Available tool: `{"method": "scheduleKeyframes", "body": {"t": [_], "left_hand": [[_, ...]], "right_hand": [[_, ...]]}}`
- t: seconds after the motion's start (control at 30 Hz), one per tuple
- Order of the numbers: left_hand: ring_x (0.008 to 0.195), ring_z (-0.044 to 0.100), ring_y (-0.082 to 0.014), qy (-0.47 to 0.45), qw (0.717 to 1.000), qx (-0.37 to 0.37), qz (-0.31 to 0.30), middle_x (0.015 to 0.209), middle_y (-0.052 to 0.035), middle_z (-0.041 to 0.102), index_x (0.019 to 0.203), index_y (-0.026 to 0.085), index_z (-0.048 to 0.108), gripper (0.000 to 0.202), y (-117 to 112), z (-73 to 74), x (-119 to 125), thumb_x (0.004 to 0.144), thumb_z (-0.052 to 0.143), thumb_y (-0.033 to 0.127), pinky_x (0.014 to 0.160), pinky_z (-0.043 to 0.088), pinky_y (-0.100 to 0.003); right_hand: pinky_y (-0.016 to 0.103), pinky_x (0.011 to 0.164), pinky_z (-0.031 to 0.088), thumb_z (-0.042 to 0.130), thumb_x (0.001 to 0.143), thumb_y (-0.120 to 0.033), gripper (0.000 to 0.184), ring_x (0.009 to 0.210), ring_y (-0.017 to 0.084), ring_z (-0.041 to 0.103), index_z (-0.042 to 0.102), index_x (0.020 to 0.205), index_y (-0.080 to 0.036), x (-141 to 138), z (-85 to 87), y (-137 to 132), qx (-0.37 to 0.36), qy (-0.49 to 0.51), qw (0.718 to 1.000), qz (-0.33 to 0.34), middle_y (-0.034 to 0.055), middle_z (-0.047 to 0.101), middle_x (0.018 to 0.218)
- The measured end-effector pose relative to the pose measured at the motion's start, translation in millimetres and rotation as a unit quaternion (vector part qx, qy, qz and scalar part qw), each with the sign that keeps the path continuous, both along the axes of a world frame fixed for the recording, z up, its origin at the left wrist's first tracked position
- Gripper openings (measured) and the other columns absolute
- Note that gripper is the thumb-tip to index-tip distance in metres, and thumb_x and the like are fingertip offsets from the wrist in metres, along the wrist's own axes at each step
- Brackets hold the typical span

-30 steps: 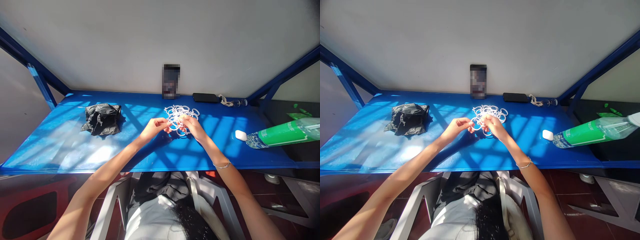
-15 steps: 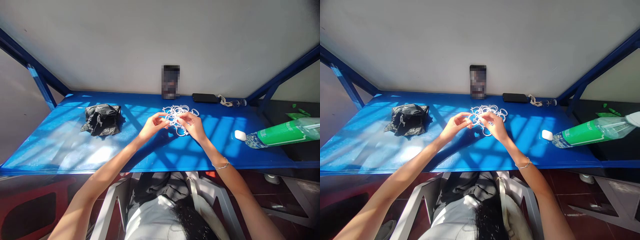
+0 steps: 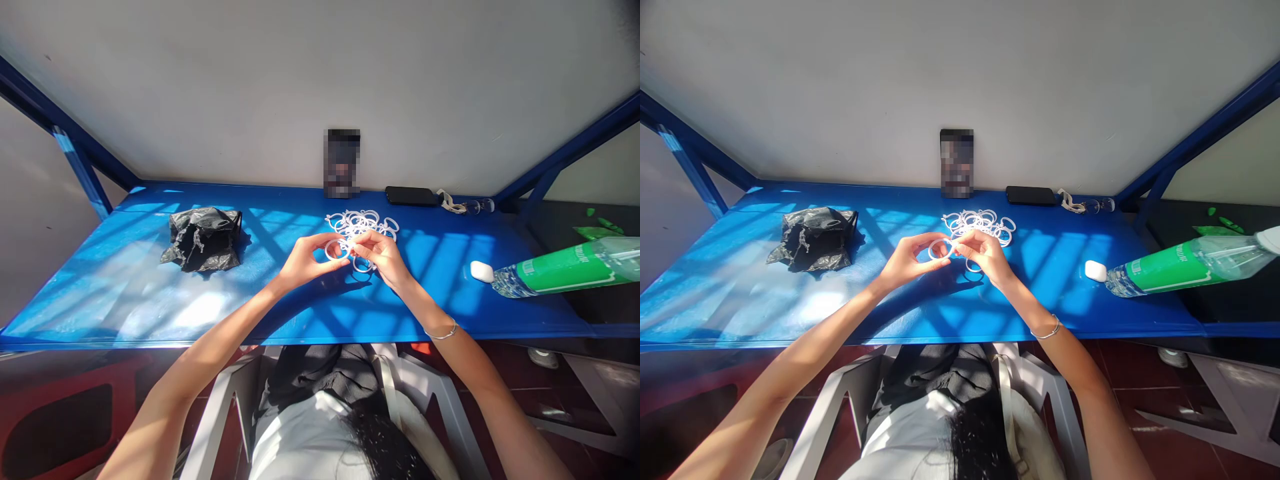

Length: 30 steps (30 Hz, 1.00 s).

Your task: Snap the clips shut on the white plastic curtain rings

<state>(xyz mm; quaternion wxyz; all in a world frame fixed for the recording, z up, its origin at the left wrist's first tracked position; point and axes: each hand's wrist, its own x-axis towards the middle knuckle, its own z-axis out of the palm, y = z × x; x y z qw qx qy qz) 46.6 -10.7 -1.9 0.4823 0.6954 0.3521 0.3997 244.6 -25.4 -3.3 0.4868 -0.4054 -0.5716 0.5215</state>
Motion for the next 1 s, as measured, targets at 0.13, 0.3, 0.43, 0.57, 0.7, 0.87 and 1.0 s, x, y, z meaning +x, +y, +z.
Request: {"method": "scheduleKeyframes", "body": {"t": [0.13,0.3,0.43,0.57,0.7,0.87,1.0], "left_hand": [[0.071,0.058,-0.0159,0.009,1.0,0.02,-0.008,0.076,-0.0034,0.067,0.101,0.012,0.071,0.048,-0.8,2.9,-0.9,0.073,0.079,0.05,0.073,0.05,-0.028],[0.069,0.056,-0.014,0.032,0.998,0.055,-0.009,0.074,-0.0023,0.066,0.095,0.013,0.072,0.043,-0.6,3.2,-2.3,0.075,0.077,0.05,0.071,0.049,-0.026],[0.069,0.056,-0.0137,0.043,0.997,0.063,-0.01,0.074,-0.0023,0.066,0.094,0.013,0.073,0.043,-1.2,2.5,-2.5,0.076,0.076,0.052,0.072,0.048,-0.026],[0.068,0.056,-0.0133,0.048,0.996,0.068,-0.015,0.073,-0.0024,0.065,0.091,0.013,0.073,0.041,-1.9,3.5,-2.3,0.079,0.073,0.052,0.07,0.047,-0.025],[0.072,0.058,-0.0143,0.06,0.996,0.06,-0.025,0.077,-0.0026,0.066,0.099,0.012,0.071,0.044,2.8,2.2,-4.1,0.081,0.07,0.053,0.073,0.049,-0.025],[0.089,0.064,-0.0219,0.227,0.962,0.141,0.049,0.097,-0.0077,0.069,0.117,0.013,0.065,0.044,20.6,-7.8,-13.2,0.086,0.067,0.045,0.081,0.051,-0.032],[0.109,0.059,-0.0331,0.473,0.847,0.193,0.146,0.111,-0.0157,0.064,0.117,0.012,0.064,0.035,32.6,-10.3,-26.1,0.09,0.063,0.034,0.092,0.048,-0.041]], "right_hand": [[0.034,0.076,0.058,0.083,0.072,-0.049,0.03,0.079,0.018,0.067,0.068,0.078,-0.023,0.8,-1.5,-0.4,-0.019,0.036,0.999,0.011,0.0009,0.069,0.079],[0.03,0.074,0.055,0.084,0.072,-0.047,0.03,0.077,0.016,0.065,0.068,0.074,-0.022,1.6,-2.2,-0.3,-0.021,0.045,0.999,0.021,0.0002,0.068,0.077],[0.03,0.074,0.054,0.084,0.072,-0.048,0.03,0.077,0.016,0.064,0.069,0.074,-0.023,2.2,-3.6,0.0,-0.022,0.047,0.998,0.022,0.0002,0.069,0.077],[0.032,0.076,0.055,0.083,0.072,-0.052,0.032,0.076,0.017,0.065,0.068,0.073,-0.023,1.6,-4.4,-0.6,-0.021,0.04,0.999,0.022,0.0004,0.069,0.077],[0.035,0.078,0.056,0.078,0.076,-0.054,0.032,0.078,0.019,0.067,0.07,0.08,-0.024,1.0,-3.9,0.4,0.0,0.003,1.0,0.001,0.0016,0.071,0.081],[0.034,0.077,0.052,0.062,0.087,-0.044,0.025,0.083,0.022,0.069,0.07,0.088,-0.021,10.1,-4.9,7.2,0.09,-0.19,0.974,-0.086,0.0057,0.074,0.091],[0.03,0.062,0.039,0.058,0.087,-0.033,0.022,0.068,0.019,0.062,0.066,0.071,-0.019,18.5,-1.3,7.6,0.123,-0.448,0.877,-0.125,0.0048,0.07,0.073]]}}
